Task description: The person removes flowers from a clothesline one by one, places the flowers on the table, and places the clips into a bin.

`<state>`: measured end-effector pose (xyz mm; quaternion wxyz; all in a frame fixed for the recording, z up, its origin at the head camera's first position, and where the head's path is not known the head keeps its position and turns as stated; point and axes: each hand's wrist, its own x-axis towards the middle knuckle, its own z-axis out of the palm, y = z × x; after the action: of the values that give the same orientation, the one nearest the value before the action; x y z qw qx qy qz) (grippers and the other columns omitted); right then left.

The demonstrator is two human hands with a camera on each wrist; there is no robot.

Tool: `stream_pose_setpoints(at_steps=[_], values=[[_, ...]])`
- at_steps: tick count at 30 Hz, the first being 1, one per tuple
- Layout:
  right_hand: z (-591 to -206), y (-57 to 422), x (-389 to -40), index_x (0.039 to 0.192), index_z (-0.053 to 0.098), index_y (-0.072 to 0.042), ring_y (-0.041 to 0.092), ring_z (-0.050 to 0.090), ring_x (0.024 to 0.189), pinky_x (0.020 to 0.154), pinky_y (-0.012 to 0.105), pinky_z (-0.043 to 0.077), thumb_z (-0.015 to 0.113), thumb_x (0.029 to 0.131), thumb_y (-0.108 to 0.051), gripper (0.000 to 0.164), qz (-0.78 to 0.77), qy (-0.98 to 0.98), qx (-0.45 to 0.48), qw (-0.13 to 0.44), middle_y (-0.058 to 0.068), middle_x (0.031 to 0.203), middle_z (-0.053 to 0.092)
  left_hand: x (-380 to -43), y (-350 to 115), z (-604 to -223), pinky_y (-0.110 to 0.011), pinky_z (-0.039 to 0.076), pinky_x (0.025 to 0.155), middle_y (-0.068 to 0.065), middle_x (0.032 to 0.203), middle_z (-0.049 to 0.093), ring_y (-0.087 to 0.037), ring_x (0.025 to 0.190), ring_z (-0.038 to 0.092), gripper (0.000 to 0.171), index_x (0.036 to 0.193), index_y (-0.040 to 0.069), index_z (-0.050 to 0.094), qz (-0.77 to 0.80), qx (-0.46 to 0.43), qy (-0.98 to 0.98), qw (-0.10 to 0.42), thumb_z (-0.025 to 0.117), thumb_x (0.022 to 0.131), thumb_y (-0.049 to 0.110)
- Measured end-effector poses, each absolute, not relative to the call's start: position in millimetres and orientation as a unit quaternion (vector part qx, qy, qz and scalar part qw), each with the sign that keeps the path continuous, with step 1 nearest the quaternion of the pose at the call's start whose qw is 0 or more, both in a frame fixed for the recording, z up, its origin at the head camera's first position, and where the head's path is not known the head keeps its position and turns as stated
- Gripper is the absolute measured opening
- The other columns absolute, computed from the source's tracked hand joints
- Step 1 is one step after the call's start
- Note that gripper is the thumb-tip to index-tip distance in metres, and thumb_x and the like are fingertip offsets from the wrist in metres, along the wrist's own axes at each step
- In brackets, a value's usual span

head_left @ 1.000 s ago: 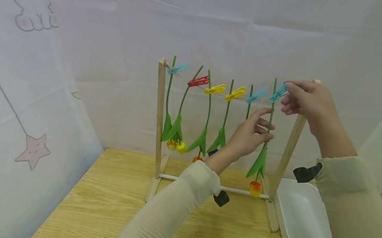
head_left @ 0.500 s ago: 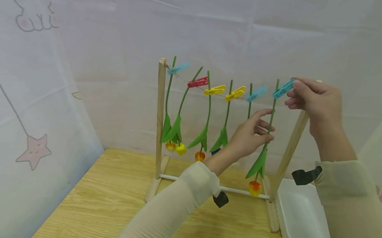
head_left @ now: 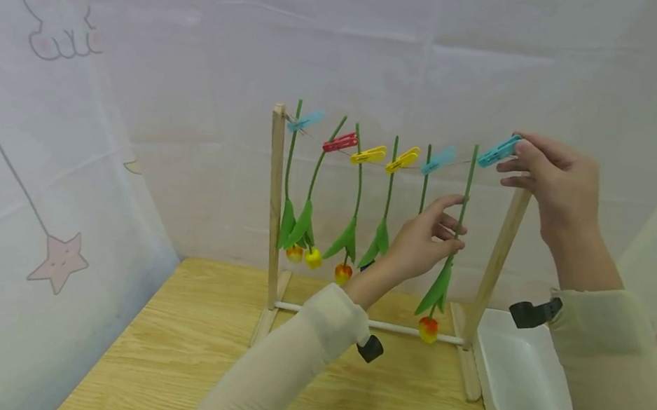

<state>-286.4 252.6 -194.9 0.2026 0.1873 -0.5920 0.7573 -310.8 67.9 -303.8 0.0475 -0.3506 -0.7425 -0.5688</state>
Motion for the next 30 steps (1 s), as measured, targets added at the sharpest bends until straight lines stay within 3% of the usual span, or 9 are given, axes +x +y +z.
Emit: stream_pose_setpoints(at_steps=[11,18,30], values=[[-204.0,257.7,-286.6,0.112,0.071,0.005,0.02,0.073,0.073,0.065,0.028,0.062,0.072,0.09,0.002,0.022,0.745,-0.597,0.224,0.194,0.009,0.095,0.075,-308.7,50.1,-306.3,-0.016,0.056,0.08,-0.007,0.109,0.071,-0.005,0.087,0.067,0.067,0.155,0.017,0.038,-0.542,-0.364,-0.755,0.065,0.067,0.097,0.003],[-212.0,265.4,-285.1,0.115,0.067,0.003,0.021,0.074,0.074,0.065,0.028,0.061,0.066,0.095,0.002,0.02,0.738,-0.608,0.237,0.173,0.008,0.104,0.07,-306.6,41.1,-309.4,-0.016,0.056,0.078,-0.009,0.111,0.07,-0.008,0.092,0.066,0.063,0.154,0.016,0.039,-0.508,-0.372,-0.772,0.084,0.065,0.098,0.004],[-233.8,279.8,-277.4,0.117,0.062,0.002,0.02,0.073,0.074,0.067,0.027,0.061,0.061,0.098,0.003,0.02,0.732,-0.618,0.239,0.16,0.007,0.092,0.072,-301.3,32.9,-314.3,-0.013,0.054,0.074,-0.003,0.106,0.07,-0.002,0.089,0.065,0.06,0.154,0.012,0.04,-0.462,-0.395,-0.789,0.082,0.06,0.099,0.001]])
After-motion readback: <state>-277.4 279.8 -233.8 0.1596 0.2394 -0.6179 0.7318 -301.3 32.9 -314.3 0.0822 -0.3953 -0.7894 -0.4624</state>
